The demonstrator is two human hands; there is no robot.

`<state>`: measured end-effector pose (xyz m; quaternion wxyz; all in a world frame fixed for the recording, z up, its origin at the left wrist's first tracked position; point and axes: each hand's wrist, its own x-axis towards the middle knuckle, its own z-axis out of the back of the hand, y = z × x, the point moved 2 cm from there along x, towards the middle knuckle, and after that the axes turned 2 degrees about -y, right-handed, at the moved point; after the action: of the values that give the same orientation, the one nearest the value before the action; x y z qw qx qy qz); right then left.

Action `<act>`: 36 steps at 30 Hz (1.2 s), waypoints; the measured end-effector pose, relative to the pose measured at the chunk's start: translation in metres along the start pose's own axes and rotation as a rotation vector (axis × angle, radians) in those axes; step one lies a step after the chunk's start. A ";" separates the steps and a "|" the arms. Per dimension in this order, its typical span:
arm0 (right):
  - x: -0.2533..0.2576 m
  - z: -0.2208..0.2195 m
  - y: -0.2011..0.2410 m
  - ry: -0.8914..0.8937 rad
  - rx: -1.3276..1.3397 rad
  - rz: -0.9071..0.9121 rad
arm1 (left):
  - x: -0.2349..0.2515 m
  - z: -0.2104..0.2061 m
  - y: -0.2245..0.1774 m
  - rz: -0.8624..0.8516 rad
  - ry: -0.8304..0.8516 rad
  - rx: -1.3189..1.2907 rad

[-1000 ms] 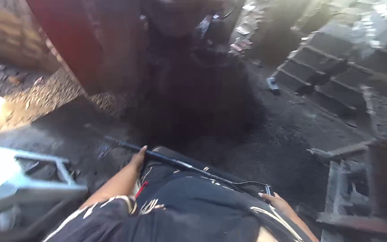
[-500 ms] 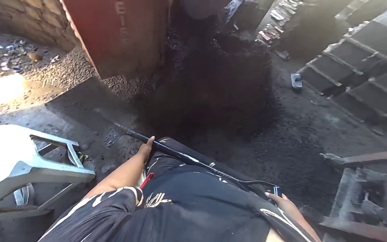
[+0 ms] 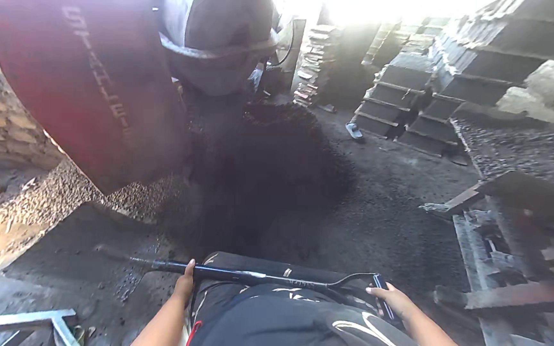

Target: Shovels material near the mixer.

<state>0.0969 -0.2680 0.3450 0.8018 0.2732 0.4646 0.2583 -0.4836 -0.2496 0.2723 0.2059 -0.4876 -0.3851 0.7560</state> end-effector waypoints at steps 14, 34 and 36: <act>0.013 0.004 -0.008 0.025 0.012 -0.034 | -0.008 -0.004 -0.001 0.003 -0.014 -0.079; 0.006 0.003 0.000 0.033 -0.014 -0.068 | 0.000 -0.004 0.005 -0.023 -0.047 -0.070; 0.006 0.003 0.000 0.039 -0.015 -0.073 | 0.000 -0.003 0.006 -0.022 -0.047 -0.067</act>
<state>0.1018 -0.2645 0.3424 0.8034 0.2449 0.4879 0.2378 -0.4803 -0.2521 0.2670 0.1886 -0.4720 -0.4201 0.7518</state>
